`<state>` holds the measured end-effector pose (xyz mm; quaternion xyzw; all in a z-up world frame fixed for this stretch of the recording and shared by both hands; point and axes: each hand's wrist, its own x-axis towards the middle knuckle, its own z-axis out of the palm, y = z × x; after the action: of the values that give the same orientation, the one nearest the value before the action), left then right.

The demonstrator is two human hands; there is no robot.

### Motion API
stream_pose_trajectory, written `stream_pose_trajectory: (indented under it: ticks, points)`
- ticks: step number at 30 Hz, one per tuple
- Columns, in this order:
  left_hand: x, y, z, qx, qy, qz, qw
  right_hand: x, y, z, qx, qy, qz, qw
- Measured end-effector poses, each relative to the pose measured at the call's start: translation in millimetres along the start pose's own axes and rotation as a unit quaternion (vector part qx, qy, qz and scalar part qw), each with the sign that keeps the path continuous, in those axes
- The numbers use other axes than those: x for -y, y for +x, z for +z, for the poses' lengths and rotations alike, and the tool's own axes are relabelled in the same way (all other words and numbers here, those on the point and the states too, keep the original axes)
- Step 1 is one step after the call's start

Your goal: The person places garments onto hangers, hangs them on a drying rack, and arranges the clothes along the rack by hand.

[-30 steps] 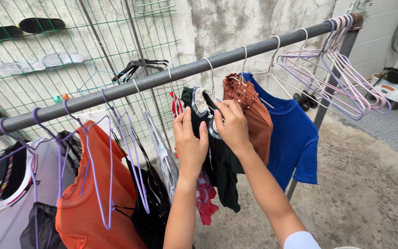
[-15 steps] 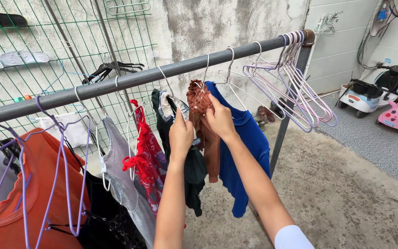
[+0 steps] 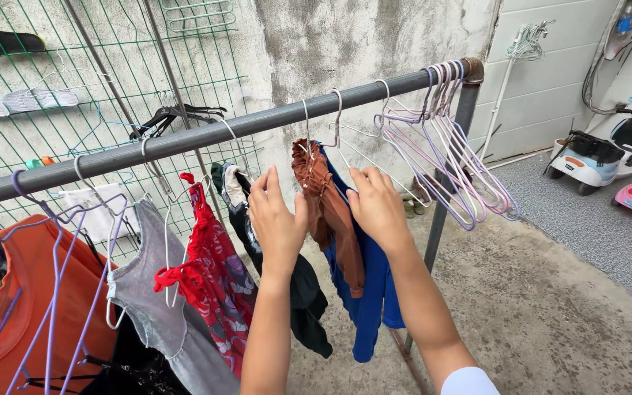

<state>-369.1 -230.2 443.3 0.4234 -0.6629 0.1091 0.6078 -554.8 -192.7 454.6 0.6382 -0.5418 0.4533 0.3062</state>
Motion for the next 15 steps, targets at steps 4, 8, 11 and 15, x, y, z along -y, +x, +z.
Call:
stream_pose_trajectory:
  ticks: [4, 8, 11, 15]
  points:
    - [-17, 4, 16, 0.065, -0.154, 0.006, 0.986, -38, 7, 26, 0.164, 0.104, 0.104, 0.975]
    - [-28, -3, 29, 0.079, -0.200, -0.007, 0.977, -66, -6, 52, 0.083, 0.161, 0.091, 0.979]
    - [-33, -6, 35, 0.085, -0.211, -0.013, 0.974, -81, -5, 57, 0.052, 0.155, 0.086, 0.983]
    - [-41, -11, 42, 0.079, -0.198, -0.009, 0.977, -81, -2, 43, 0.055, 0.172, 0.053, 0.982]
